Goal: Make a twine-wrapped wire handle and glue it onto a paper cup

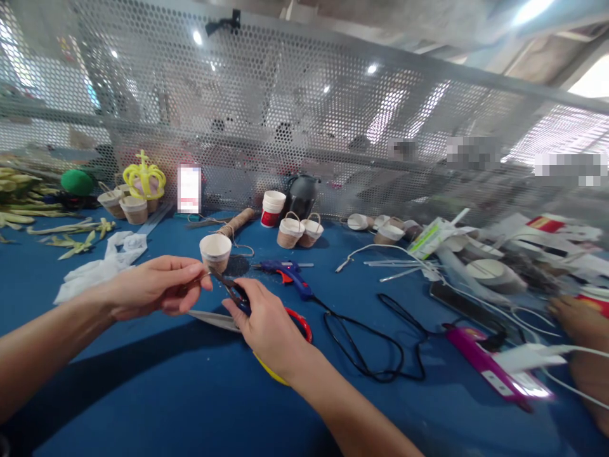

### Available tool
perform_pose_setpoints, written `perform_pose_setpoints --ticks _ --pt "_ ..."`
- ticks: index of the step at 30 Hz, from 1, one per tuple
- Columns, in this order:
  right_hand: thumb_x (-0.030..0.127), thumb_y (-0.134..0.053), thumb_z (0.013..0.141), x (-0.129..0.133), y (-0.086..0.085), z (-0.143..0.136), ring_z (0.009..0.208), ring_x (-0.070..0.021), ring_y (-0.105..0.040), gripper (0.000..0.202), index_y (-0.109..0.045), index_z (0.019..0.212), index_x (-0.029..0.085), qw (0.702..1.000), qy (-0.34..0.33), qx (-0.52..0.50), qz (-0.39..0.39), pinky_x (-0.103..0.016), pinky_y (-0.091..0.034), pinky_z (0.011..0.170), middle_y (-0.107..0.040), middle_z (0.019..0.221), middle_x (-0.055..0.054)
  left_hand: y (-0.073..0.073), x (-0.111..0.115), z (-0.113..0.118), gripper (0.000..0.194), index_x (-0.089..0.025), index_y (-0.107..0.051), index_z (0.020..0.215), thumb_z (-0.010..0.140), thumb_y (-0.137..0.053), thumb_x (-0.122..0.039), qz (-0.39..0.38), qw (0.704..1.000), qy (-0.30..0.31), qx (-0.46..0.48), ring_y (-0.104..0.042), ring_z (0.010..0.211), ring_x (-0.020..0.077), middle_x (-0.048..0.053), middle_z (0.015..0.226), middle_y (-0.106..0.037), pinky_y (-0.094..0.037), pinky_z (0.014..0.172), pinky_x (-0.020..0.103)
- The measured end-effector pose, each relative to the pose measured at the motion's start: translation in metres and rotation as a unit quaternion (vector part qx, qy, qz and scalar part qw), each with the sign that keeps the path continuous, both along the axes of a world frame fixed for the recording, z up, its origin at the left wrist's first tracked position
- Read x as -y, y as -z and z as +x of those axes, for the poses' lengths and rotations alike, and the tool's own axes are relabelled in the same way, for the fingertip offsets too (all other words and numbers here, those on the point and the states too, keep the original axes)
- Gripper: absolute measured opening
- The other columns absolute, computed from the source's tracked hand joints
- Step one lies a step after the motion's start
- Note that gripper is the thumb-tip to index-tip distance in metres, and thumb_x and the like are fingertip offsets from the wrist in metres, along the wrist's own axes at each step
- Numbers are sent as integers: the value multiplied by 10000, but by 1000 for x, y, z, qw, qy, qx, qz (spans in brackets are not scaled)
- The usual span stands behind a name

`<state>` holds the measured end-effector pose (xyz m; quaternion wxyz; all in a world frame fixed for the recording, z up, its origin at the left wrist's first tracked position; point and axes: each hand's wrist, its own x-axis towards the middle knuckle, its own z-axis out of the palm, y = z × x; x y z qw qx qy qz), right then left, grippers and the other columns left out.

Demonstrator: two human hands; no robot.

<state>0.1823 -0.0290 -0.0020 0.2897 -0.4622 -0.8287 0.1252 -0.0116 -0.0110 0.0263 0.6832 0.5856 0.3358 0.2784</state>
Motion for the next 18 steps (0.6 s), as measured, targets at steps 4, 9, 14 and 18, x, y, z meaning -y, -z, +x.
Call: perform_pose_setpoints --ticks 4,9,14,18 --pt "273 -441 833 -4 1 3 830 -191 -575 209 -483 1003 159 997 -39 11 67 -333 -473 717 -597 922 -97 1 0 -4 243 -117 -546 770 849 -393 -288 -124 982 93 106 -167 335 27 -53 419 -407 -152 350 166" --pt "248 -438 831 -4 0 6 783 -185 -562 209 -455 1020 161 992 -58 32 107 -318 -478 677 -579 891 -93 4 1 -2 216 -113 -554 741 841 -407 -237 -158 967 120 159 -181 324 20 -26 455 -455 -142 334 157" --pt "196 -470 800 -6 3 10 839 -211 -544 261 -434 1056 161 987 -61 64 131 -341 -470 712 -554 911 -102 2 3 -2 198 -114 -556 745 835 -424 -232 -157 969 119 147 -176 334 23 -51 419 -400 -142 359 169" --pt "186 -473 797 -6 3 10 827 -206 -543 269 -431 1062 160 987 -60 56 141 -344 -472 712 -552 909 -98 2 6 -2 194 -126 -544 727 822 -463 -275 -94 987 73 111 -229 359 32 -64 413 -375 -168 390 183"
